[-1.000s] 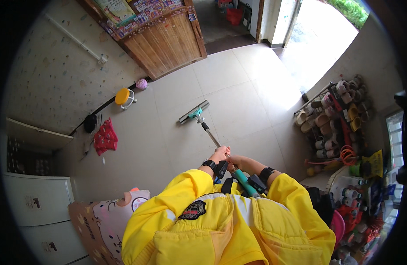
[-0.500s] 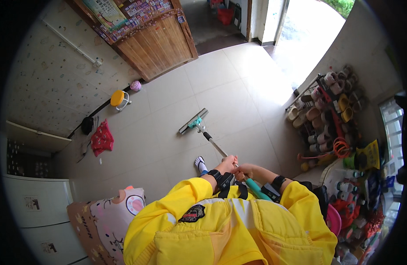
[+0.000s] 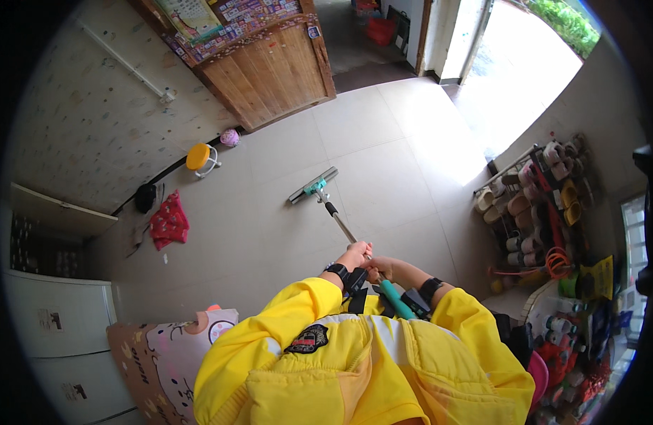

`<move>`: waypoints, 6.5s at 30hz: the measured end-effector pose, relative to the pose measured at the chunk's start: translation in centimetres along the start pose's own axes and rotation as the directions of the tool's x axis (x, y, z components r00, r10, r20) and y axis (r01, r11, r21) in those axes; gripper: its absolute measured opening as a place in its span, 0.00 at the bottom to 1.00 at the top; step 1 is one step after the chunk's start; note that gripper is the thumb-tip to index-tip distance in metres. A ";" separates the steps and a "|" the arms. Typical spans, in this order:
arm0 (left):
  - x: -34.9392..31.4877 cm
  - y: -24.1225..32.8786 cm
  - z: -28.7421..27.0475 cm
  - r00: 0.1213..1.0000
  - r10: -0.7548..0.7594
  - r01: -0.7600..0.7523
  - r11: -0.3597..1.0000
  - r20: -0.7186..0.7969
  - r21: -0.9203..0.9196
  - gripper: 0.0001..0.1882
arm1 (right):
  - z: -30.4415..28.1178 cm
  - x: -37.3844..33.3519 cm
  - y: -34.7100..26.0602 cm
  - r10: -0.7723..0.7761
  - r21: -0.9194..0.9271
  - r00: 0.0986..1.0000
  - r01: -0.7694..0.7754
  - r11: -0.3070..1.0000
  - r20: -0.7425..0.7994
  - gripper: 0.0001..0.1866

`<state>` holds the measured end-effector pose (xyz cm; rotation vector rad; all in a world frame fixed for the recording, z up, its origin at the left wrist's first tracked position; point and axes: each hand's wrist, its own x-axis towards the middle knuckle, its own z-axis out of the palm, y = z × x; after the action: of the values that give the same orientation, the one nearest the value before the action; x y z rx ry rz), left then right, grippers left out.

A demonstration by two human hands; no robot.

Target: The person mops a tiled floor using a flat mop, moving it back and forth across the room. They reposition a pink plastic chair to mop underneath it and continue cleaning around furniture and a shoe rack.

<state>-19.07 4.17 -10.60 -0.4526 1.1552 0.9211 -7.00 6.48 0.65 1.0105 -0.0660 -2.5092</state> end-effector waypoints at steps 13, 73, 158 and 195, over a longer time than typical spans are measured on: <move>-0.4 0.1 0.4 1.000 0.008 -0.008 1.000 0.009 -0.006 0.08 | 0.3 0.3 -0.1 -0.107 -0.043 0.993 0.105 0.994 -0.050 0.13; -2.1 -7.4 7.1 0.995 0.015 -0.031 0.988 -0.101 -0.152 0.08 | -3.8 -6.5 3.6 0.093 -0.047 0.993 -0.097 0.994 -0.076 0.15; -3.8 -7.1 7.4 0.990 0.044 -0.067 0.983 -0.136 -0.172 0.08 | -2.6 -7.2 3.6 0.080 -0.040 0.978 -0.089 0.995 -0.191 0.16; -8.1 -10.3 10.0 0.986 0.072 -0.080 0.996 -0.152 -0.041 0.05 | -5.2 -9.4 5.5 0.127 -0.044 0.966 -0.141 0.989 -0.227 0.15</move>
<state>-5.79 2.49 -0.93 -0.5263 1.2976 0.9951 4.58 5.95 4.10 1.2142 0.0087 -2.2480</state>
